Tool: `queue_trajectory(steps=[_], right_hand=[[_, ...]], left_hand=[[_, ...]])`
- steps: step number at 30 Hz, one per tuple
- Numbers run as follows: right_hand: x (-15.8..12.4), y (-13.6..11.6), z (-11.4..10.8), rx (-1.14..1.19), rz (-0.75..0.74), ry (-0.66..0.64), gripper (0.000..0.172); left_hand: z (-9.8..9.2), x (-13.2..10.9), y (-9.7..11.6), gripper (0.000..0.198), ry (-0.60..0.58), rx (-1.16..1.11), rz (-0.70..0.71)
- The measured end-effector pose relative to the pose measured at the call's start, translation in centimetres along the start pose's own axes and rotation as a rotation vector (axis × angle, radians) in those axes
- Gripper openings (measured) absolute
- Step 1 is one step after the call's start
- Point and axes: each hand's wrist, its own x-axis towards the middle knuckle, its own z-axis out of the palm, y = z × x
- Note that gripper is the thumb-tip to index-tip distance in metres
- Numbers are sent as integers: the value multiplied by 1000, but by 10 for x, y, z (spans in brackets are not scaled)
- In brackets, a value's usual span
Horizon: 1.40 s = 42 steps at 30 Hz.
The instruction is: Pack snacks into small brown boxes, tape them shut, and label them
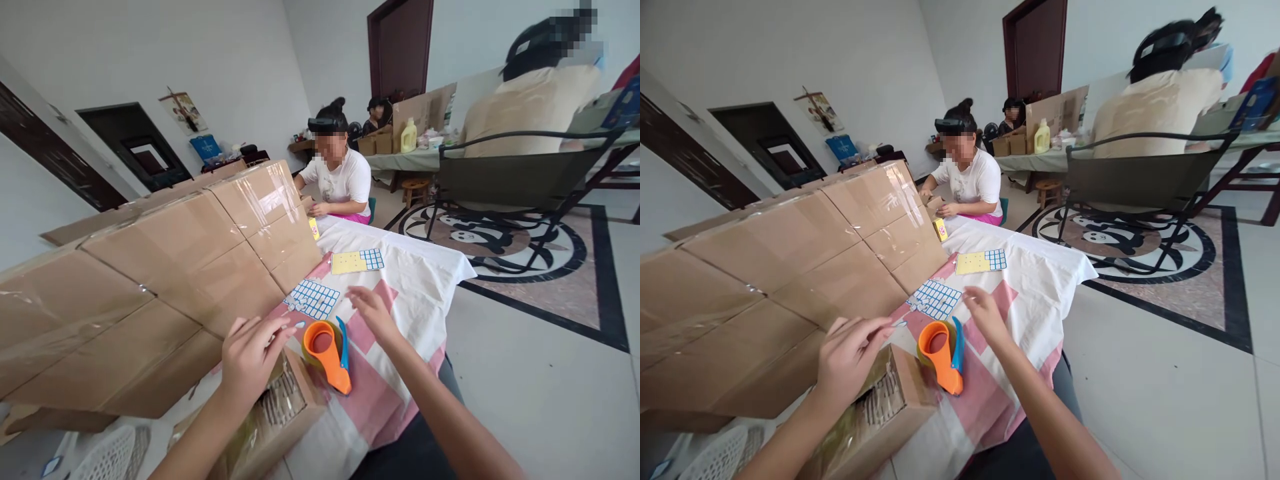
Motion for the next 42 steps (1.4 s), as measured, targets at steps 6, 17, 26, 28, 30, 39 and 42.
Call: queue_trajectory(steps=[6,17,26,28,30,39,42], right_hand=[[-73,-22,40,227,309,-766,47],[-101,-1,58,191,91,-405,36],[-123,6,60,134,38,-316,26],[-121,6,59,109,13,-276,30],[-119,5,58,91,-15,-269,25],[-128,16,63,42,36,-262,10],[-126,27,63,147,177,-218,21]], left_hand=[[-3,-9,-3,10,-114,22,138],[-15,-30,-7,16,-279,-70,-34],[-17,-23,18,14,-529,-310,-296],[-17,-21,16,15,-578,-308,-292],[-17,-19,15,17,-639,-298,-250],[-17,-11,11,20,-728,-148,-104],[-13,-24,1,32,-694,-47,-329]])
